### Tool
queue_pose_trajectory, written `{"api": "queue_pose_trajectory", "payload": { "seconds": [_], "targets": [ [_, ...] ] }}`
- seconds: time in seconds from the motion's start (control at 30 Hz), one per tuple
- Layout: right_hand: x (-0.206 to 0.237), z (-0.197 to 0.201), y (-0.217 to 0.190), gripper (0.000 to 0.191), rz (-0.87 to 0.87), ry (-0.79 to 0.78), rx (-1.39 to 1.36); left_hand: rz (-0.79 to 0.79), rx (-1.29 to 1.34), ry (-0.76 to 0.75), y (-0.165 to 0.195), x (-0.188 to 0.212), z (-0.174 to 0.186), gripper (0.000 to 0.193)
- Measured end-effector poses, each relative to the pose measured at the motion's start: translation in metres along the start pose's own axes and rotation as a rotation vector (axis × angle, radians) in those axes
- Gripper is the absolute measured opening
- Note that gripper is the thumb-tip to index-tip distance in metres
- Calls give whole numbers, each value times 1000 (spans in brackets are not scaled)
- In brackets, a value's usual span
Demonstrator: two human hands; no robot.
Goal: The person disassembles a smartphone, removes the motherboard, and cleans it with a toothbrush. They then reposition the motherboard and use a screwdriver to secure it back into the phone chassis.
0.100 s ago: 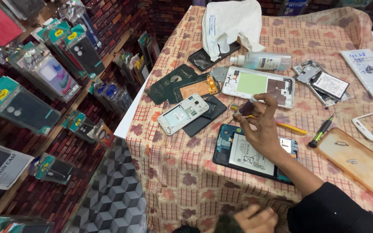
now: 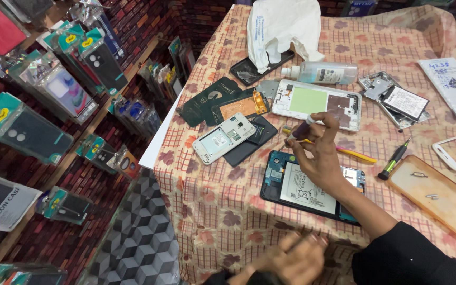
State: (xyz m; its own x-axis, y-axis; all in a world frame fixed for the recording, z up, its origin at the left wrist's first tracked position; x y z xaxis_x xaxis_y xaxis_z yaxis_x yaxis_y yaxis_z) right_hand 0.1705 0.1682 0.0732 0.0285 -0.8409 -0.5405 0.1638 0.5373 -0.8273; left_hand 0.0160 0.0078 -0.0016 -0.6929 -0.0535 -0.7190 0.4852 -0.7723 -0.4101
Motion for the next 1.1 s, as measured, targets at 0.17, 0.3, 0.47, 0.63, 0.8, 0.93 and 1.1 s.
{"api": "queue_pose_trajectory", "payload": {
  "seconds": [0.17,0.3,0.47,0.63,0.8,0.93,1.1],
  "targets": [
    [4,0,-1,59,-45,-125,-202,444,134,-73,-75,12,-7,18],
    [0,4,2,58,-58,-132,-286,804,261,-238,-127,2,-14,43],
    [-3,7,10,63,-203,8,-395,808,231,-309,-129,-14,-16,43],
    [-1,9,6,66,-232,60,-366,809,239,-293,-126,-15,-16,44],
    [5,13,-2,66,-176,99,-258,825,272,-260,-123,-13,-17,45],
    [11,14,-5,66,-75,123,-248,824,254,-195,-120,-12,-19,40],
    [18,14,-10,64,11,85,-201,822,231,-151,-117,-11,-21,38]
  ]
}}
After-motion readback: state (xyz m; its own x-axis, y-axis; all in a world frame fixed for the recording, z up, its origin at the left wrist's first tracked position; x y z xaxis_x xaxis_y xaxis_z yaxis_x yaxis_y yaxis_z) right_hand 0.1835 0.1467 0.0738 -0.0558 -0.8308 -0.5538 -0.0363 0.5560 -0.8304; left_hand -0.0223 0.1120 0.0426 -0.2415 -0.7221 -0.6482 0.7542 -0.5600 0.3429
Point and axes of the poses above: each hand's wrist, its own x-axis away from the middle knuckle, its own z-axis out of the back of the hand, y = z × x, the point moved 3 cm from there along -x, towards the middle knuckle, and after that the axes turned 10 degrees about -x, right-handed, at the moved point
